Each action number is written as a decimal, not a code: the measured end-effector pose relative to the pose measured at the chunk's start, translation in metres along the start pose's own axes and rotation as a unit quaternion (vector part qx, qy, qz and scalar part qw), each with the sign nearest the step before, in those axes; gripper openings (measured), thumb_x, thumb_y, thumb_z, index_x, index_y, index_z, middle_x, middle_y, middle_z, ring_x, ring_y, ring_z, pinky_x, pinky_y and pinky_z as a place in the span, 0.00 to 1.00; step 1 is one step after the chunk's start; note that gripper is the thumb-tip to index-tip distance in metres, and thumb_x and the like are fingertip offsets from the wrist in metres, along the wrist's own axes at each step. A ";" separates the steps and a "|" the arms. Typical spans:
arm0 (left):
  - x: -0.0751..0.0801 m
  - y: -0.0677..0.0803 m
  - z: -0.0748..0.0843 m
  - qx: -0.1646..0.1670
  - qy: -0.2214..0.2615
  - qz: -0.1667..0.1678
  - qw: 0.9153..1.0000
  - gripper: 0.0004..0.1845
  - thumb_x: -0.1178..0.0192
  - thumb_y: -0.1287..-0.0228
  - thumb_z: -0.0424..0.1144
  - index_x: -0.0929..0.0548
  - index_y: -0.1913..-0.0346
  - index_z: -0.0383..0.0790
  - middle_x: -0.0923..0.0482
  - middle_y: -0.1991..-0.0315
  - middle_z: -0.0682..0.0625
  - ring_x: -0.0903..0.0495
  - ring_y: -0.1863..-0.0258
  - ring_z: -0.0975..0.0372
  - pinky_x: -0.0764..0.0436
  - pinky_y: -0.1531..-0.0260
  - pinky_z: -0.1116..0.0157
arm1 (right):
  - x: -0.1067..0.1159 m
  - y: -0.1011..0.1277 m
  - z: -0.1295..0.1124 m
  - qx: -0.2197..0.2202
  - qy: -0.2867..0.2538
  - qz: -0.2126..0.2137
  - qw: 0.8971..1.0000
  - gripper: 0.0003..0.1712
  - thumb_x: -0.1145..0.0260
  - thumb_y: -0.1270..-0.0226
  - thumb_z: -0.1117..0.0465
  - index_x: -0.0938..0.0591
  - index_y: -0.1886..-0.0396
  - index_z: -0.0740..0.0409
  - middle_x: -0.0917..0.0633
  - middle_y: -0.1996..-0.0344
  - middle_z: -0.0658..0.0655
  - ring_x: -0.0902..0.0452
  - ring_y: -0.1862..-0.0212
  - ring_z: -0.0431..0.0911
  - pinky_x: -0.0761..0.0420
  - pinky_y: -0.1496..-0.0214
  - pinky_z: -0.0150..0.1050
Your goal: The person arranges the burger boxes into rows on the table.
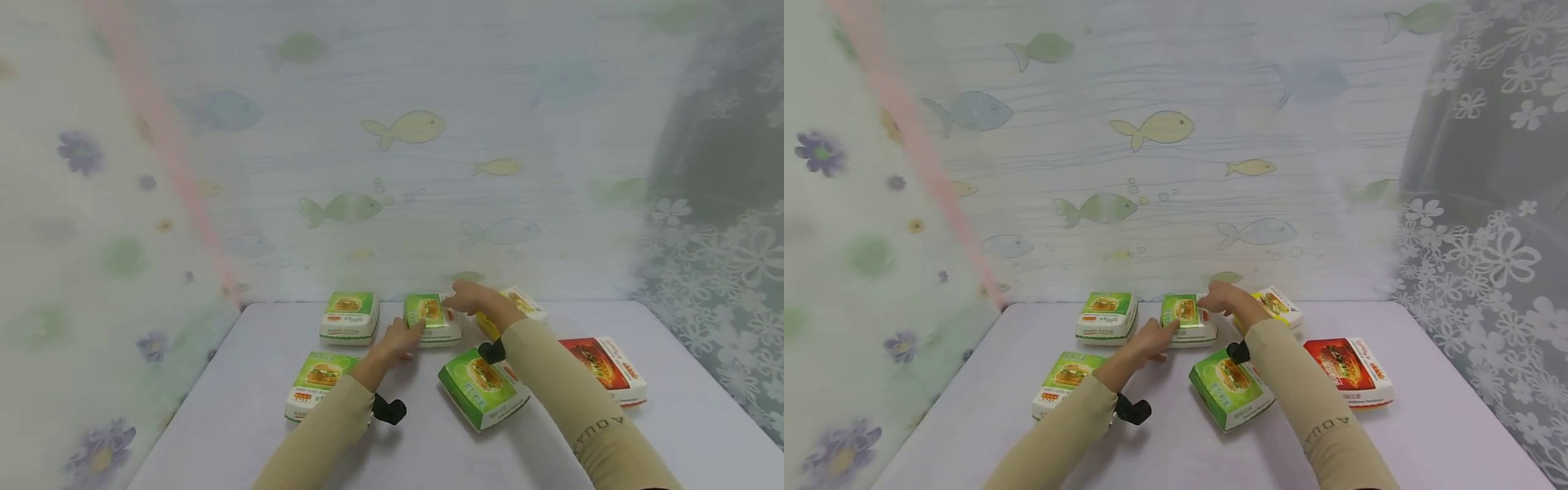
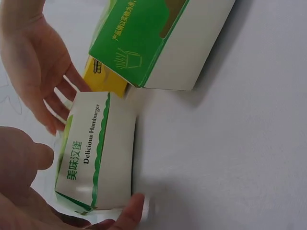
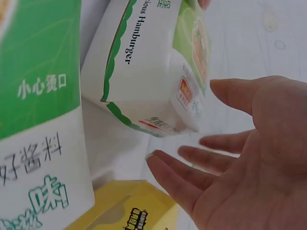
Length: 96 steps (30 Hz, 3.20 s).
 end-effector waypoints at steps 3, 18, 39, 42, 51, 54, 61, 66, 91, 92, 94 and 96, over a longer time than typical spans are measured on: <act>-0.003 0.000 -0.001 0.003 0.005 -0.002 1.000 0.40 0.50 0.21 0.53 0.45 0.25 0.21 0.30 0.39 0.31 0.21 0.57 0.52 0.15 0.58 0.58 | -0.002 -0.002 -0.002 0.015 0.008 -0.008 1.000 0.36 0.43 0.22 0.52 0.36 0.28 0.75 0.34 0.29 0.74 0.27 0.35 0.63 0.17 0.43 0.50; 0.016 -0.008 0.006 -0.011 0.061 0.001 0.998 0.30 0.56 0.18 0.39 0.46 0.23 0.25 0.29 0.42 0.33 0.21 0.69 0.54 0.14 0.56 0.52 | 0.002 0.010 -0.012 -0.010 0.029 0.020 0.999 0.32 0.32 0.29 0.52 0.29 0.40 0.75 0.22 0.45 0.69 0.21 0.48 0.58 0.14 0.48 0.51; -0.010 0.001 -0.002 0.023 0.005 0.007 1.000 0.44 0.38 0.27 0.54 0.44 0.26 0.24 0.38 0.38 0.30 0.22 0.57 0.50 0.13 0.65 0.56 | -0.002 0.006 -0.012 0.020 0.116 -0.009 0.993 0.30 0.44 0.21 0.51 0.25 0.37 0.75 0.22 0.40 0.70 0.25 0.38 0.61 0.23 0.38 0.54; -0.013 -0.001 -0.004 0.036 0.022 -0.003 0.999 0.46 0.39 0.27 0.54 0.49 0.25 0.23 0.38 0.36 0.29 0.20 0.54 0.48 0.12 0.63 0.54 | -0.004 0.008 -0.010 0.014 0.105 -0.013 0.994 0.28 0.43 0.22 0.51 0.23 0.41 0.74 0.20 0.44 0.68 0.23 0.43 0.59 0.22 0.42 0.52; 0.006 -0.021 -0.003 0.007 0.012 0.002 1.000 0.26 0.48 0.21 0.49 0.32 0.36 0.27 0.28 0.58 0.41 0.27 0.64 0.54 0.12 0.65 0.51 | -0.008 0.009 -0.004 -0.026 0.053 -0.009 0.998 0.16 0.35 0.26 0.53 0.23 0.61 0.63 0.20 0.66 0.56 0.26 0.67 0.45 0.24 0.67 0.35; 0.009 -0.021 -0.002 -0.001 0.006 -0.001 1.000 0.27 0.50 0.20 0.50 0.32 0.36 0.27 0.28 0.57 0.41 0.26 0.62 0.53 0.13 0.65 0.50 | -0.009 0.008 -0.002 -0.031 0.045 -0.017 0.998 0.18 0.35 0.26 0.52 0.23 0.57 0.65 0.19 0.62 0.58 0.19 0.63 0.49 0.17 0.60 0.40; 0.005 -0.013 0.002 -0.001 -0.020 0.002 1.000 0.35 0.48 0.21 0.54 0.35 0.32 0.24 0.27 0.52 0.39 0.25 0.58 0.52 0.13 0.64 0.52 | -0.004 0.006 0.005 -0.041 0.015 -0.023 0.999 0.29 0.39 0.23 0.50 0.26 0.43 0.74 0.20 0.48 0.65 0.19 0.46 0.56 0.17 0.42 0.49; -0.004 -0.010 0.002 0.006 -0.018 -0.016 1.000 0.29 0.47 0.21 0.54 0.28 0.40 0.27 0.28 0.60 0.43 0.26 0.63 0.55 0.12 0.64 0.54 | -0.008 0.006 0.009 -0.042 -0.012 -0.022 0.999 0.35 0.43 0.21 0.51 0.35 0.32 0.78 0.24 0.42 0.68 0.22 0.44 0.57 0.18 0.41 0.49; 0.020 -0.002 0.006 -0.053 -0.089 0.012 0.995 0.35 0.51 0.19 0.51 0.38 0.29 0.20 0.32 0.34 0.27 0.22 0.50 0.47 0.14 0.62 0.55 | -0.019 0.030 -0.003 -0.014 -0.003 -0.050 0.999 0.18 0.42 0.20 0.52 0.26 0.65 0.63 0.27 0.72 0.52 0.20 0.66 0.46 0.15 0.48 0.47; 0.021 0.001 0.010 -0.065 -0.109 0.013 0.992 0.36 0.52 0.19 0.51 0.38 0.28 0.20 0.34 0.32 0.26 0.23 0.47 0.45 0.14 0.61 0.55 | -0.017 0.034 -0.004 -0.007 0.008 -0.051 0.999 0.19 0.42 0.20 0.52 0.23 0.64 0.65 0.24 0.71 0.53 0.18 0.64 0.47 0.15 0.48 0.47; 0.023 0.009 0.017 -0.085 -0.125 0.007 0.988 0.38 0.52 0.19 0.52 0.41 0.26 0.19 0.39 0.28 0.25 0.25 0.39 0.42 0.15 0.54 0.52 | -0.013 0.042 -0.005 0.004 0.020 -0.047 0.999 0.21 0.43 0.20 0.52 0.20 0.56 0.69 0.18 0.63 0.58 0.15 0.56 0.52 0.15 0.47 0.47; 0.025 0.016 0.023 -0.099 -0.133 0.002 0.986 0.39 0.53 0.19 0.53 0.44 0.25 0.20 0.44 0.25 0.26 0.33 0.30 0.40 0.21 0.41 0.49 | -0.009 0.051 -0.005 0.013 0.034 -0.039 0.999 0.25 0.43 0.20 0.51 0.21 0.44 0.71 0.16 0.52 0.64 0.16 0.48 0.56 0.16 0.44 0.49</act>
Point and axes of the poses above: each hand's wrist, its own y-axis away from the middle knuckle, its own x-axis out of the back of the hand, z = x × y, the point moved 9 cm from there along -y, towards the middle knuckle
